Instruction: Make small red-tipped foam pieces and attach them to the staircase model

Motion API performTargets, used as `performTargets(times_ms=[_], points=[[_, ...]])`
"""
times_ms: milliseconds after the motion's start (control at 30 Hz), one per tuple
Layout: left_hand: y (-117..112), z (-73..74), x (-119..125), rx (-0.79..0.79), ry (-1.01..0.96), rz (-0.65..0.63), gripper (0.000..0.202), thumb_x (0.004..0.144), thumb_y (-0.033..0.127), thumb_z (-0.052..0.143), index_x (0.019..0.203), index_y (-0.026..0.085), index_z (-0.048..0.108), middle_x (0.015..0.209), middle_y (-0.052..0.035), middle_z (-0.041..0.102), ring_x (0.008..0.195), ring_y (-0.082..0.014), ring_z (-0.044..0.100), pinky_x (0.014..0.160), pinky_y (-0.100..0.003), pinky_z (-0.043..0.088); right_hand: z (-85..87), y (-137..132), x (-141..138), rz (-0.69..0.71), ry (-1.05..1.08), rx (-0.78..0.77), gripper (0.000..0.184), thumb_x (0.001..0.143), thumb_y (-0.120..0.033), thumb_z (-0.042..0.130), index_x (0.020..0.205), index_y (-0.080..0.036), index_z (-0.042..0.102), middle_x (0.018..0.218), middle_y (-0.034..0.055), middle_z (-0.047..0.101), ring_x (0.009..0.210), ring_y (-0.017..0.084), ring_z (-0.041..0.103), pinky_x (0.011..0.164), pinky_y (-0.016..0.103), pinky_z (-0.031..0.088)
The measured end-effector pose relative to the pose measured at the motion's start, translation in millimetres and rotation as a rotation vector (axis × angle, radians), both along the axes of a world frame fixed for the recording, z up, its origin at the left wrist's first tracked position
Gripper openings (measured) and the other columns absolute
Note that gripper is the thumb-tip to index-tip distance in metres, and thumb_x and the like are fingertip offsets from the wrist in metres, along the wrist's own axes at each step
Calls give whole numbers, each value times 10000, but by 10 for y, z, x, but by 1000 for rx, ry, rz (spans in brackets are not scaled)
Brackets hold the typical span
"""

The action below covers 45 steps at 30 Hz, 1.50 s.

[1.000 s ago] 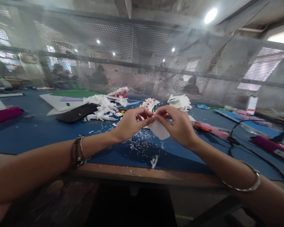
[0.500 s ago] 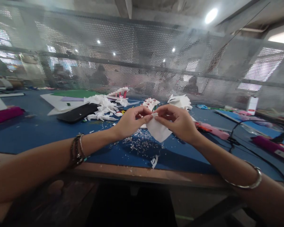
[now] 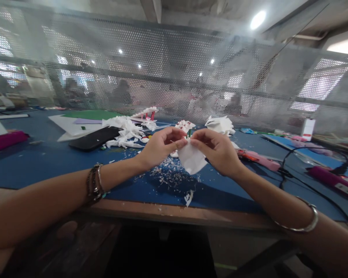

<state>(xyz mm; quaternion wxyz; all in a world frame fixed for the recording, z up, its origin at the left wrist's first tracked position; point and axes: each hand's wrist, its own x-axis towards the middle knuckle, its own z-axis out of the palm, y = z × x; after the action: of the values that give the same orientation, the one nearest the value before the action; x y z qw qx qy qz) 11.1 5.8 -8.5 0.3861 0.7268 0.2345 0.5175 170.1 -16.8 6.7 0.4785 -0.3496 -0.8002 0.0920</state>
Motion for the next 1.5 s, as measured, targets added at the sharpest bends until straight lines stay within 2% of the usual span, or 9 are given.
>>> performTargets(times_ms=[100,200,400,667,800,967,1167,1333,1500], points=[[14,0,-11,-11,3,-7,172,652,270,610,736,124,571,668,6,563,578,-66,484,543,-188,387,-9,-2,-19,57,88,-98,48,718,-200,546,701,-156,539,625,-35,545,541,46,475,469,172,361],[25,-7,-21,-6,1,-20,155,653,268,610,712,126,594,644,8,571,573,-66,482,546,-189,383,-17,-9,-29,91,140,-131,49,706,-197,554,692,-154,538,619,-37,529,544,44,473,475,174,364],[39,-14,-24,-21,-42,-69,130,657,251,603,732,147,623,658,3,592,590,-76,485,555,-198,377,-6,-19,-40,110,192,-126,29,688,-180,574,692,-167,548,635,-33,560,566,53,504,493,181,391],[35,-14,-41,-35,-87,-184,113,664,258,610,717,158,621,633,19,557,558,-61,447,515,-177,351,-2,-31,-45,202,216,-105,76,669,-168,589,659,-166,514,619,-36,570,557,52,521,484,177,409],[21,5,-39,-39,-107,-231,132,655,266,629,709,153,584,631,24,529,558,-60,449,499,-168,351,-12,-46,-38,208,174,-39,80,672,-151,590,649,-172,516,631,-36,564,587,60,527,518,188,424],[6,15,-38,-47,-100,-201,128,649,230,635,699,144,554,640,28,519,563,-55,458,499,-161,361,-23,-65,-38,223,120,84,81,688,-127,586,667,-180,528,655,-34,580,629,66,544,578,201,438],[5,-9,-24,139,-129,-136,38,659,180,604,638,153,586,726,-3,580,715,-93,524,617,-200,418,-34,-74,-16,212,19,223,63,724,-141,568,699,-185,531,677,-25,592,661,82,556,606,221,445],[-58,-8,-35,323,-27,-5,80,714,179,552,718,167,631,773,-33,639,746,-114,560,657,-233,442,-38,-77,8,119,-41,401,74,732,-134,566,700,-192,533,694,-24,610,675,88,574,607,219,451],[-94,-15,-40,405,17,44,101,712,214,588,777,162,644,829,-52,652,791,-129,576,698,-246,448,-28,-94,2,67,-38,506,97,728,-116,568,689,-190,519,668,-31,599,662,78,573,597,205,449]])
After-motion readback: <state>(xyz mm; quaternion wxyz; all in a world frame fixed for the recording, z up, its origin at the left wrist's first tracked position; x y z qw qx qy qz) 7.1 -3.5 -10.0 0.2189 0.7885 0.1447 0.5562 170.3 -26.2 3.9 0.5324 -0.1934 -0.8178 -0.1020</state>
